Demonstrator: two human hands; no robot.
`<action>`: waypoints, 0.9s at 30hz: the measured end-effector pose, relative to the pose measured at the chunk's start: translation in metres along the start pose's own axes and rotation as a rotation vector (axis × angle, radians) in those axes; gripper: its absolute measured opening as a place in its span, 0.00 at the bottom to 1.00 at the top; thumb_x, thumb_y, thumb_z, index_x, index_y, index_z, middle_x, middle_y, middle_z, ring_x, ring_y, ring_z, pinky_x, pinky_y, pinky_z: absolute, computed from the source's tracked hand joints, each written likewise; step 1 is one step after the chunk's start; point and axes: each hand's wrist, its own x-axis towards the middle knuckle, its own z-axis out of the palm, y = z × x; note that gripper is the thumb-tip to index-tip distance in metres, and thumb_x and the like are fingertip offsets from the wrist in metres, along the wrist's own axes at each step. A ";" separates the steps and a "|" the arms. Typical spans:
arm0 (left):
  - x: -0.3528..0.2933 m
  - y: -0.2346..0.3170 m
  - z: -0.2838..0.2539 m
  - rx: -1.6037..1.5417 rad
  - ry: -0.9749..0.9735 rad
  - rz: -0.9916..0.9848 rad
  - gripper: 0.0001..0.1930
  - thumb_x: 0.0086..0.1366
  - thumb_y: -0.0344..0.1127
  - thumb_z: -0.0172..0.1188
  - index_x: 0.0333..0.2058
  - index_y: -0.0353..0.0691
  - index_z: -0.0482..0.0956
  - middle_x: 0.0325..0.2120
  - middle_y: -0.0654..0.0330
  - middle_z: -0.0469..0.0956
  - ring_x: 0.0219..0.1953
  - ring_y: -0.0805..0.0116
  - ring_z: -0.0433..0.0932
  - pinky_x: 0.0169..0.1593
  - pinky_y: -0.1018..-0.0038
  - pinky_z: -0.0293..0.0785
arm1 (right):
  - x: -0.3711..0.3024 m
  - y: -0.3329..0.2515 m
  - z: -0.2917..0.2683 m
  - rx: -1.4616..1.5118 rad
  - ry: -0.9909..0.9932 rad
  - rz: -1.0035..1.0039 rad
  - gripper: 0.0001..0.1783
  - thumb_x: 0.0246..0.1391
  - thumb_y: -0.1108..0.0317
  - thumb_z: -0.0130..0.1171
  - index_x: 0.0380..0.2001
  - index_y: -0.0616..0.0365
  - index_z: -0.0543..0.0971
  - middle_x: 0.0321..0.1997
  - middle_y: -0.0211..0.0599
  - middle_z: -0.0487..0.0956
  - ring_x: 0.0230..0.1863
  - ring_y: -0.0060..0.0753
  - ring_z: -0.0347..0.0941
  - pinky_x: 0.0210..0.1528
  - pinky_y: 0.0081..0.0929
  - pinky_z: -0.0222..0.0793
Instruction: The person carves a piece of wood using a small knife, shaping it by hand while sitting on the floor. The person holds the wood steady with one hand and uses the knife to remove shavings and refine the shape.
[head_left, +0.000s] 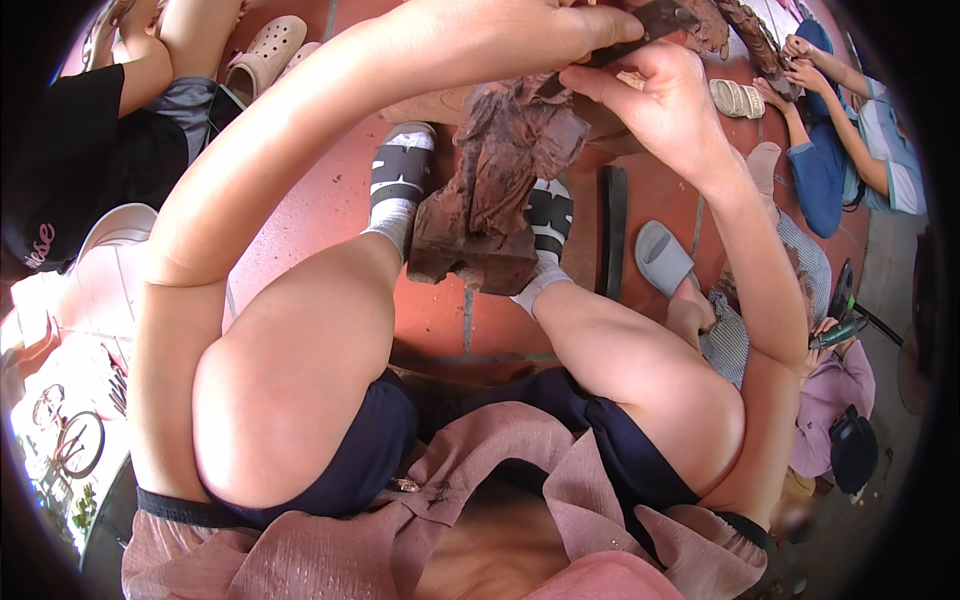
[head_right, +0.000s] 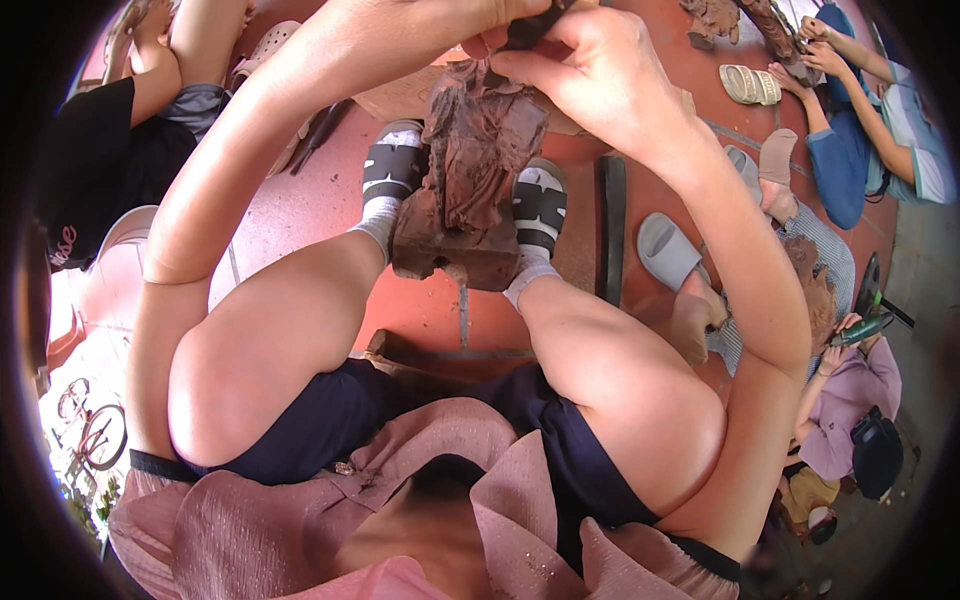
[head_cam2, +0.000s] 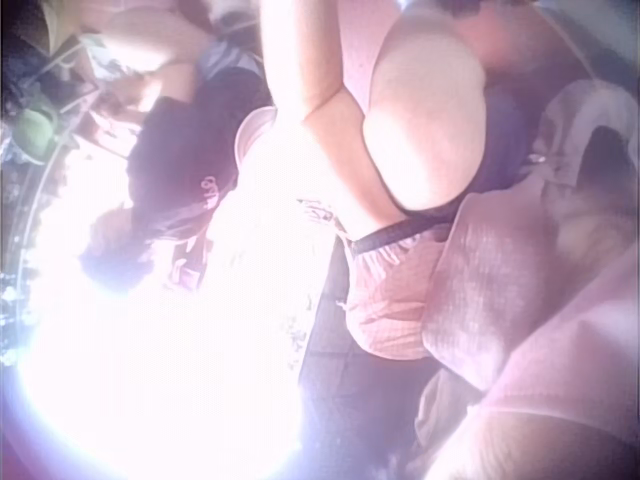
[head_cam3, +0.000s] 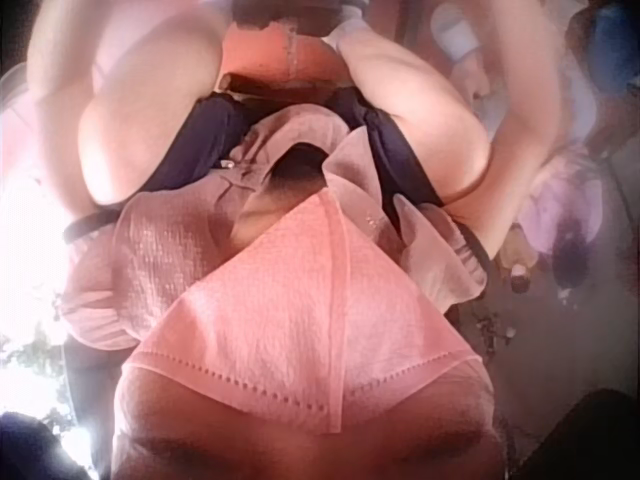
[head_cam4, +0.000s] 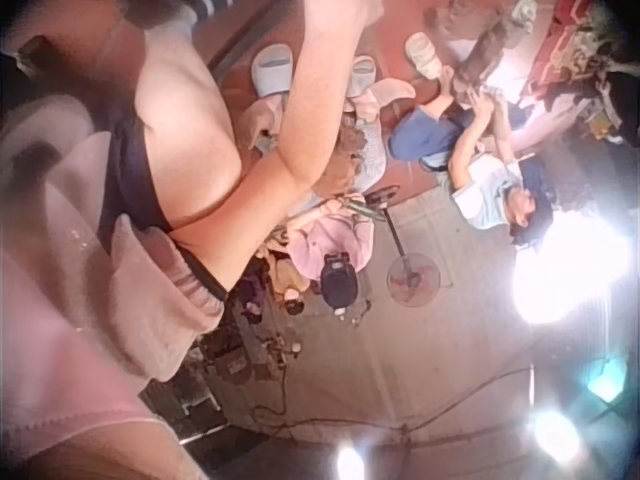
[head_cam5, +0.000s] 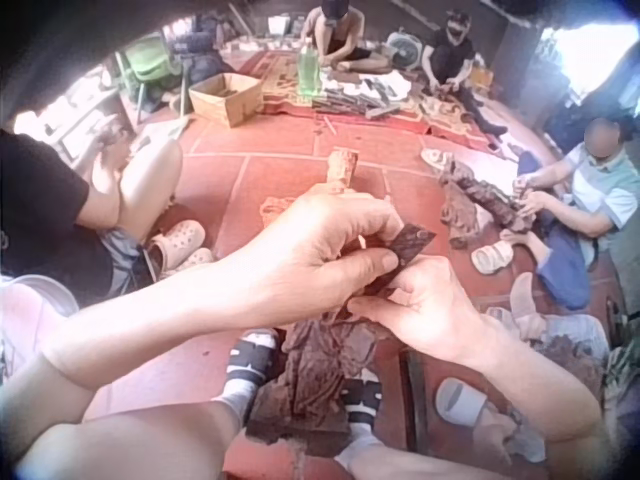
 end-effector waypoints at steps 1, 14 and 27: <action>0.000 0.000 0.001 -0.024 -0.030 -0.010 0.05 0.56 0.22 0.56 0.33 0.32 0.74 0.24 0.54 0.74 0.28 0.66 0.73 0.34 0.71 0.69 | -0.004 0.005 0.001 0.033 0.014 -0.002 0.08 0.46 0.68 0.67 0.28 0.62 0.83 0.23 0.31 0.80 0.26 0.17 0.73 0.28 0.20 0.66; -0.010 -0.007 0.018 0.170 -0.017 0.352 0.15 0.47 0.19 0.59 0.36 0.33 0.77 0.27 0.50 0.76 0.33 0.54 0.78 0.37 0.67 0.73 | -0.020 0.016 0.020 -0.098 0.074 -0.161 0.14 0.44 0.68 0.66 0.36 0.59 0.79 0.32 0.43 0.81 0.33 0.41 0.79 0.37 0.32 0.74; -0.013 0.006 0.010 0.028 -0.074 0.178 0.17 0.49 0.18 0.58 0.40 0.33 0.78 0.27 0.53 0.77 0.31 0.60 0.78 0.36 0.72 0.73 | -0.007 0.016 0.018 -0.122 -0.011 -0.181 0.12 0.47 0.68 0.67 0.33 0.64 0.80 0.31 0.39 0.81 0.34 0.34 0.79 0.38 0.28 0.73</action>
